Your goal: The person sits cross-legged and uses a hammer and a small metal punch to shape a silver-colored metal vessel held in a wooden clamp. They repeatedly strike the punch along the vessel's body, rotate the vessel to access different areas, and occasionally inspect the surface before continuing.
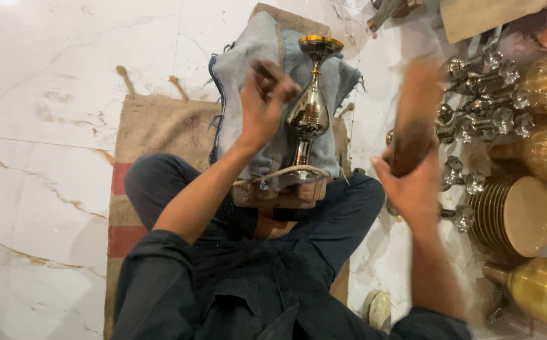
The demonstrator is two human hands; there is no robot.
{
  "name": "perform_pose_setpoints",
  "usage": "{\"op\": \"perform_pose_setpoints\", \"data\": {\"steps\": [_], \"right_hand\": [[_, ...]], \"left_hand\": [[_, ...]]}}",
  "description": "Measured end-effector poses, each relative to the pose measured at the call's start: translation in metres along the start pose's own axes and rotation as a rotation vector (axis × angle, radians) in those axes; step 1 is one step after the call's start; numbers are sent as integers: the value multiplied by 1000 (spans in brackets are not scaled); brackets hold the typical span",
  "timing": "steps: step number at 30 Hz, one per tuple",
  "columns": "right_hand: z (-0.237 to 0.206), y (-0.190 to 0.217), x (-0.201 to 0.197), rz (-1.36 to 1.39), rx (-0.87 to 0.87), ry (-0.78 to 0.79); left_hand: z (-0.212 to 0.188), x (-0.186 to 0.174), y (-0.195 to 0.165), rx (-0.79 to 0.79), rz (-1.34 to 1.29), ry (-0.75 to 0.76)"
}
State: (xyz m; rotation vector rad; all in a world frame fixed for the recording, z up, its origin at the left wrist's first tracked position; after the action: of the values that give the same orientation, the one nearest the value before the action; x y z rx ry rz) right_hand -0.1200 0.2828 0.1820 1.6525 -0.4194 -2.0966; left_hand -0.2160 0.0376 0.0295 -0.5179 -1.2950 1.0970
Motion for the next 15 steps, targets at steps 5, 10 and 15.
{"op": "perform_pose_setpoints", "data": {"steps": [5,10,15], "right_hand": [[-12,-35,94,999,388,102],[-7,-42,120,1161,493,159],[-6,-55,101,1109,471,266]], "left_hand": [[15,28,23,-147,-177,-185],[10,47,17,-107,-212,-47],[20,60,-20,-66,157,390]]}}
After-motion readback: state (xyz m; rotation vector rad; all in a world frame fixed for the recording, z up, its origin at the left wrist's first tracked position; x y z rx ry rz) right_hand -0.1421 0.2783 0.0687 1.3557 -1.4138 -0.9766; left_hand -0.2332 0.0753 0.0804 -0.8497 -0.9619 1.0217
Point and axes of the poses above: each hand's wrist, its own z-axis towards the middle knuckle, its own x-axis out of the palm, y = z × x, the point moved 2 cm from there along z, towards the middle knuckle, and after that the axes turned 4 degrees about -y, right-handed, at the moved point
